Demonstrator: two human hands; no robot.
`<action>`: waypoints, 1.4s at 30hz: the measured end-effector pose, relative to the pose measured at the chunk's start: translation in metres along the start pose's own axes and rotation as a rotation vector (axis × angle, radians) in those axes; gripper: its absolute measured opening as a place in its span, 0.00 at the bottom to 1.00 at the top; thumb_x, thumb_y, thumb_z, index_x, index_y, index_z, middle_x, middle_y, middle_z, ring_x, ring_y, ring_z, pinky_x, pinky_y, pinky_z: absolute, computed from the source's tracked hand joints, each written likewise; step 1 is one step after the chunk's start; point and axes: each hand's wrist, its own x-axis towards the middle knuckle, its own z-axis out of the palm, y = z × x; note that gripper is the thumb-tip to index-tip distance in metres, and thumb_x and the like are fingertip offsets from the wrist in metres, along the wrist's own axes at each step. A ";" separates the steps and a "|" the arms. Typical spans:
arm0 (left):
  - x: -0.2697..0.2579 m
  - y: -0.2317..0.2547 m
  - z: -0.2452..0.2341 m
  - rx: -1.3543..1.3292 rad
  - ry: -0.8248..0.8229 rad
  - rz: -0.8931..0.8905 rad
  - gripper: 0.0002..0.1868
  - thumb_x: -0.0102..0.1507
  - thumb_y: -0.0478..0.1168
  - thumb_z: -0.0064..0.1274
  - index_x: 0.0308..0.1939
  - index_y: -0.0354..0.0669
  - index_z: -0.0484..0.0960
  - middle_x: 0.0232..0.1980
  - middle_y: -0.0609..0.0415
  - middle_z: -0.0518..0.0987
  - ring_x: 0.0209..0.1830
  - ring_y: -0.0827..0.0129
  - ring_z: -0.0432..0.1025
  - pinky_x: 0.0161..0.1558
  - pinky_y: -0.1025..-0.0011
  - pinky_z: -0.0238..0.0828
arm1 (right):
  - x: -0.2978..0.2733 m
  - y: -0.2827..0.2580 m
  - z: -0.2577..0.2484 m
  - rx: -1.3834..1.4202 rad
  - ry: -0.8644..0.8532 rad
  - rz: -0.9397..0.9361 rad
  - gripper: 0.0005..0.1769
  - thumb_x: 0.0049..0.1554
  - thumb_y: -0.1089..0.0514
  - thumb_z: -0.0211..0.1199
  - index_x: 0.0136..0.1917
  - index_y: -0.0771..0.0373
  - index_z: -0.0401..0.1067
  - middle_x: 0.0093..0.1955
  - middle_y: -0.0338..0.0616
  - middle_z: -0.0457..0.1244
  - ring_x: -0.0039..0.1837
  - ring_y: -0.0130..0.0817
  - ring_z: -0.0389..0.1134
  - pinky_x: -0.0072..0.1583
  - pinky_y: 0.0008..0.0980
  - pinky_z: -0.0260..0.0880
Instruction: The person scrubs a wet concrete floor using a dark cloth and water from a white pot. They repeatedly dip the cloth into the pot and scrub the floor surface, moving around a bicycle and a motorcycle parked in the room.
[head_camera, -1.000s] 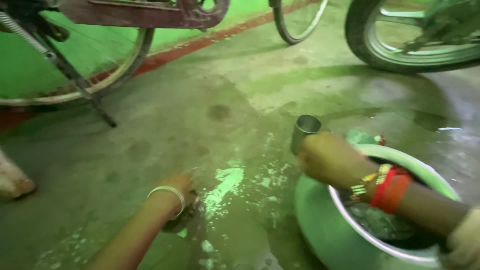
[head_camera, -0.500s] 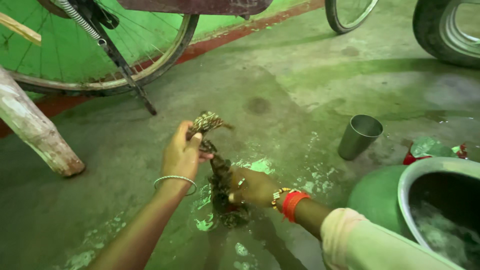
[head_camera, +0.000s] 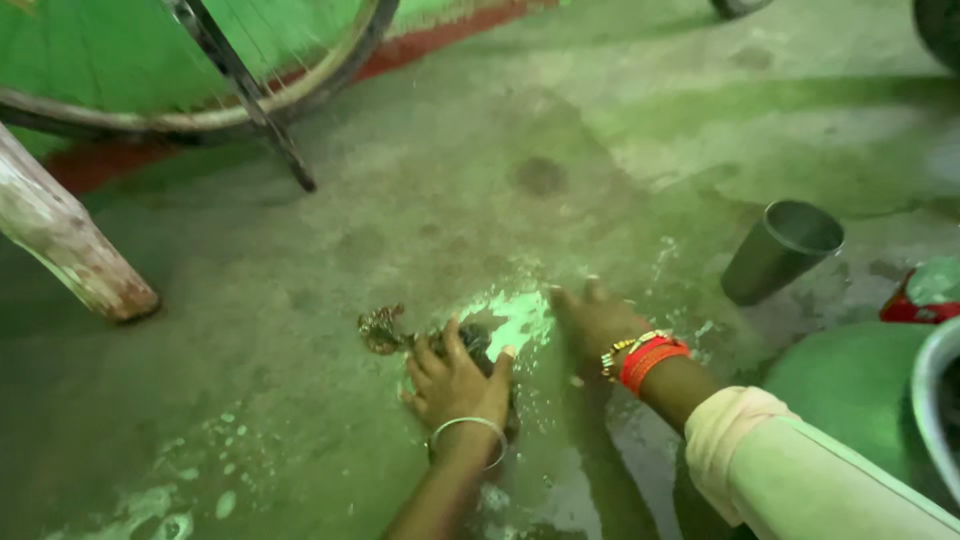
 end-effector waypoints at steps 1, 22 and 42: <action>-0.009 0.002 -0.003 -0.008 -0.050 -0.012 0.43 0.54 0.60 0.60 0.71 0.55 0.68 0.71 0.37 0.64 0.71 0.39 0.60 0.64 0.37 0.52 | 0.007 0.001 0.002 -0.020 -0.009 -0.003 0.72 0.39 0.49 0.86 0.83 0.43 0.39 0.83 0.64 0.39 0.75 0.63 0.57 0.71 0.49 0.65; 0.082 -0.082 0.010 -0.205 -0.012 0.061 0.31 0.57 0.45 0.60 0.63 0.40 0.74 0.58 0.38 0.76 0.57 0.43 0.71 0.58 0.50 0.68 | 0.016 0.005 0.000 -0.019 -0.014 -0.003 0.82 0.30 0.47 0.89 0.84 0.43 0.37 0.83 0.66 0.39 0.73 0.59 0.61 0.69 0.47 0.68; 0.131 -0.080 0.024 -0.050 0.111 -0.262 0.29 0.54 0.46 0.66 0.53 0.33 0.76 0.58 0.37 0.72 0.59 0.43 0.66 0.56 0.49 0.65 | 0.020 0.032 -0.003 0.019 -0.127 0.226 0.92 0.29 0.39 0.91 0.86 0.46 0.26 0.84 0.72 0.28 0.78 0.66 0.53 0.77 0.59 0.52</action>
